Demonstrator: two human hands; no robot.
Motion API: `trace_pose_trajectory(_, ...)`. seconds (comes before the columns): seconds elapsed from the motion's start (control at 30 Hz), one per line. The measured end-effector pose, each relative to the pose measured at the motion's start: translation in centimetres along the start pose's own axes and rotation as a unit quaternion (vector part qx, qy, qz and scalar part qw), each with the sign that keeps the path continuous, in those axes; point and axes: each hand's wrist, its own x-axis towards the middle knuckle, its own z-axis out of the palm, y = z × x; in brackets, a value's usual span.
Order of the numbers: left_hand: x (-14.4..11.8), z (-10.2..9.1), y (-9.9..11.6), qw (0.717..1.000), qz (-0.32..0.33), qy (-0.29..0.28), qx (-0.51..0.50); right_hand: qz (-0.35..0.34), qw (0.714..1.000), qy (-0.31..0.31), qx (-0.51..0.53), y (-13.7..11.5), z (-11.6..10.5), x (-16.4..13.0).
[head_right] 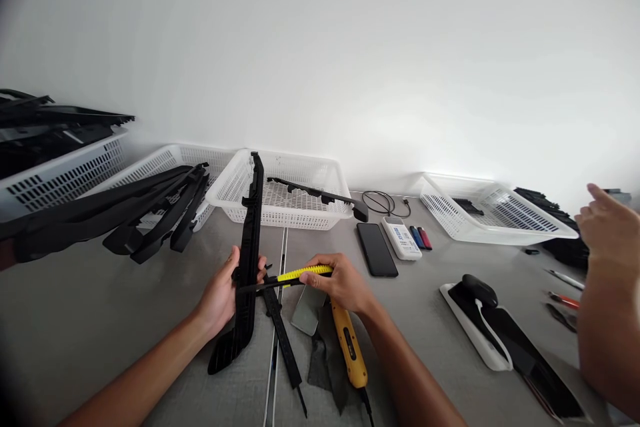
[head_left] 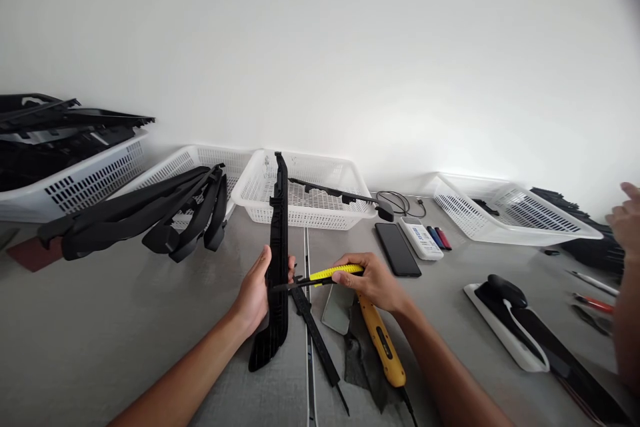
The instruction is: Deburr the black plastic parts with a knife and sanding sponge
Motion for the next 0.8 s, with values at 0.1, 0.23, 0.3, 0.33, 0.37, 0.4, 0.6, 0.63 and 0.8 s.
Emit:
trace_pose_trajectory(0.1, -0.1, 0.0, -0.1, 1.000, 0.005, 0.006, -0.003, 0.001, 0.999, 0.037, 0.017, 0.0, 0.2, 0.1)
trace_pose_trajectory(0.23, 0.1, -0.2, -0.2, 1.000, -0.015, -0.014, 0.009, 0.011, 1.000, 0.020, 0.012, 0.0, 0.1, 0.1)
trace_pose_trajectory(0.3, 0.3, -0.3, -0.3, 1.000, -0.007, -0.013, -0.001, 0.013, 0.999, 0.050, 0.006, 0.0, -0.1, 0.2)
trace_pose_trajectory(0.33, 0.3, -0.3, -0.4, 1.000, -0.003, -0.012, -0.005, 0.012, 0.998, 0.066, 0.004, 0.0, -0.2, 0.2)
trace_pose_trajectory(0.37, 0.4, -0.3, -0.5, 1.000, -0.003, -0.013, -0.006, 0.012, 0.997, 0.075, 0.001, 0.1, -0.3, 0.2)
trace_pose_trajectory(0.4, 0.4, -0.2, -0.5, 1.000, -0.006, -0.015, -0.006, 0.013, 0.997, 0.079, -0.002, 0.1, -0.4, 0.3)
trace_pose_trajectory(0.6, 0.0, 0.2, -0.5, 0.999, 0.005, -0.040, 0.005, 0.000, 0.989, 0.146, -0.013, 0.2, -0.8, 0.3)
trace_pose_trajectory(0.63, -0.1, 0.2, -0.5, 0.999, 0.004, -0.046, 0.012, -0.001, 0.990, 0.140, -0.013, 0.2, -0.9, 0.3)
trace_pose_trajectory(0.8, -0.1, 0.0, -0.7, 0.998, -0.010, -0.054, 0.030, 0.002, 0.987, 0.156, -0.028, 0.4, -1.1, 0.3)
